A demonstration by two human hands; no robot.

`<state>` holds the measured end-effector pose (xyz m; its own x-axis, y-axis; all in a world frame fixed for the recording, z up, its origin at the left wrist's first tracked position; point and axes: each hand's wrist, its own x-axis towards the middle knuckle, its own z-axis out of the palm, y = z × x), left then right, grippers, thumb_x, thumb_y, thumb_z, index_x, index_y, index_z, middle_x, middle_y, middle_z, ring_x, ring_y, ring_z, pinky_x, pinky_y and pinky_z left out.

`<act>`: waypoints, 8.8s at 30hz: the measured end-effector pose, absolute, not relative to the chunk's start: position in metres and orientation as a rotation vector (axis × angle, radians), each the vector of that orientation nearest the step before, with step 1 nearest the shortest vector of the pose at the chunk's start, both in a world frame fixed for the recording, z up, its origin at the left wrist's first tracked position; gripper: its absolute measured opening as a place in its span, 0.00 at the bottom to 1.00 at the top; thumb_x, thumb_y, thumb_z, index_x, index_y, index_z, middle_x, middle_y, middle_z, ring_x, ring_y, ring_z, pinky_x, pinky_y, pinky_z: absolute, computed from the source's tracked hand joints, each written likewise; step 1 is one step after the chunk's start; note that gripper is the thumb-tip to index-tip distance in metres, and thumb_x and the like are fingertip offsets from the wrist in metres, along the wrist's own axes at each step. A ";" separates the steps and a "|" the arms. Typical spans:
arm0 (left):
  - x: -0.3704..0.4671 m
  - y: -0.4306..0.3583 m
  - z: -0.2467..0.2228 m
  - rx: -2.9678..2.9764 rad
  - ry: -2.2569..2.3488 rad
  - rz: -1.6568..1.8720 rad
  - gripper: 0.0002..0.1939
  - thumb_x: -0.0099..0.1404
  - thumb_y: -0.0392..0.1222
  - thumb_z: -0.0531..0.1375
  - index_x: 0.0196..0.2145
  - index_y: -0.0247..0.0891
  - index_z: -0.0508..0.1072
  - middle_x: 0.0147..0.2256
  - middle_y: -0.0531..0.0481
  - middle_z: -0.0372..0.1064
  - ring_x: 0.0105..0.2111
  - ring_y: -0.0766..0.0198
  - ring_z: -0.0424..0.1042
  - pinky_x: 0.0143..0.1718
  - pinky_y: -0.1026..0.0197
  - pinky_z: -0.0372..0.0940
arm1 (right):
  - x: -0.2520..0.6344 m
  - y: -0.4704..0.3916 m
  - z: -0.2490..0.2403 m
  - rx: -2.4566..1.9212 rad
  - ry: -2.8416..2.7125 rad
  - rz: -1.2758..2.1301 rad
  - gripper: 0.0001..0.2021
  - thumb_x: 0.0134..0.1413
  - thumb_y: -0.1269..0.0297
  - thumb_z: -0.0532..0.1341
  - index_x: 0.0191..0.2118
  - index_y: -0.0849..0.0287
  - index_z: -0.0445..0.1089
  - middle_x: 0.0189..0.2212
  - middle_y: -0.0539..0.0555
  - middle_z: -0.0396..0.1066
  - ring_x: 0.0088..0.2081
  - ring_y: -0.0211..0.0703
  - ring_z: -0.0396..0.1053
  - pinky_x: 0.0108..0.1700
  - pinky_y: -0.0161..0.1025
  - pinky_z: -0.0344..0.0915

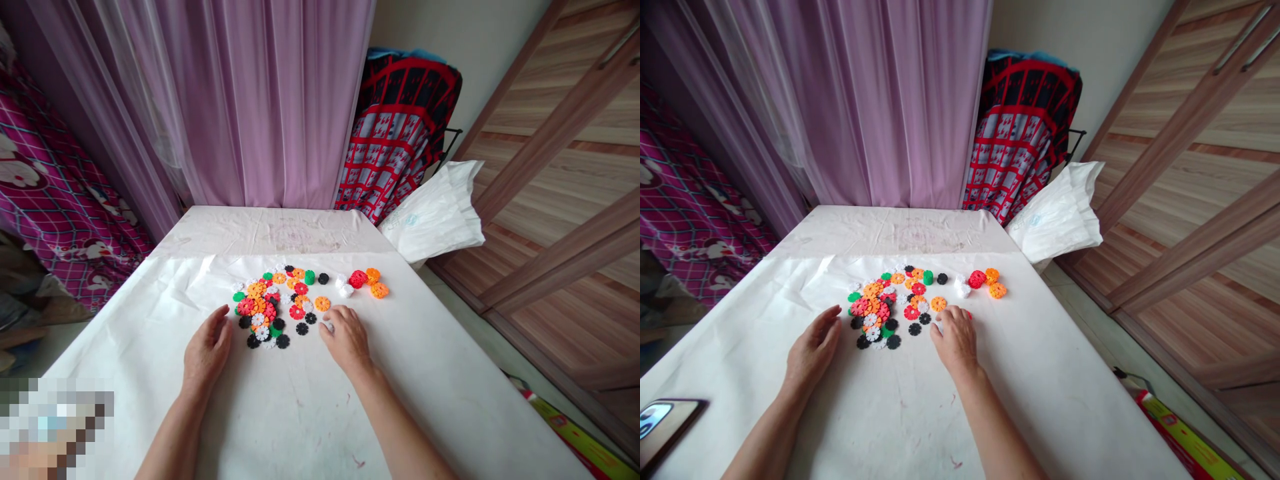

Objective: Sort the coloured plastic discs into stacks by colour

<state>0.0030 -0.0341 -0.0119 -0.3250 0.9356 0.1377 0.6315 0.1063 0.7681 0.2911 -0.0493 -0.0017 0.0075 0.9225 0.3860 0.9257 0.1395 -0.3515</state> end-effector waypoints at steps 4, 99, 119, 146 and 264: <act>0.002 -0.034 -0.013 1.543 2.016 1.065 0.24 0.61 0.52 0.53 0.51 0.44 0.73 0.46 0.48 0.78 0.45 0.57 0.77 0.47 0.57 0.70 | 0.280 -0.024 0.019 -1.816 -2.027 0.074 0.04 0.55 0.67 0.63 0.38 0.54 0.73 0.39 0.53 0.77 0.46 0.48 0.67 0.45 0.42 0.59; 0.007 -0.036 -0.005 1.521 2.022 1.067 0.22 0.63 0.51 0.53 0.51 0.44 0.73 0.46 0.49 0.78 0.46 0.58 0.76 0.47 0.57 0.70 | 0.307 -0.059 -0.009 -1.666 -1.765 -0.061 0.06 0.51 0.68 0.63 0.36 0.55 0.73 0.36 0.52 0.76 0.40 0.46 0.70 0.44 0.40 0.63; 0.009 -0.037 0.003 1.513 2.054 1.004 0.23 0.62 0.51 0.52 0.52 0.44 0.73 0.45 0.48 0.78 0.45 0.57 0.76 0.46 0.56 0.70 | 0.306 -0.062 -0.019 -1.680 -1.860 -0.005 0.04 0.51 0.69 0.63 0.35 0.54 0.72 0.36 0.52 0.76 0.42 0.47 0.68 0.46 0.41 0.62; 0.008 -0.035 -0.005 1.522 1.989 1.090 0.21 0.63 0.51 0.53 0.51 0.44 0.73 0.49 0.49 0.77 0.47 0.58 0.76 0.50 0.56 0.69 | 0.293 -0.058 -0.015 -1.784 -1.877 -0.098 0.02 0.54 0.68 0.63 0.34 0.54 0.73 0.36 0.52 0.75 0.41 0.46 0.67 0.43 0.40 0.59; -0.001 -0.036 0.006 1.414 2.143 1.050 0.20 0.62 0.48 0.55 0.50 0.46 0.75 0.41 0.50 0.77 0.39 0.59 0.74 0.47 0.56 0.67 | 0.293 -0.049 -0.006 -1.748 -2.047 -0.029 0.12 0.56 0.65 0.62 0.46 0.52 0.75 0.40 0.53 0.77 0.43 0.47 0.68 0.46 0.41 0.61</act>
<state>-0.0006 -0.0359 0.0059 -0.4307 0.8975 0.0952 0.6250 0.2206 0.7488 0.2929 -0.0493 -0.0062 -0.0992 0.9337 0.3441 0.9431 0.1985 -0.2668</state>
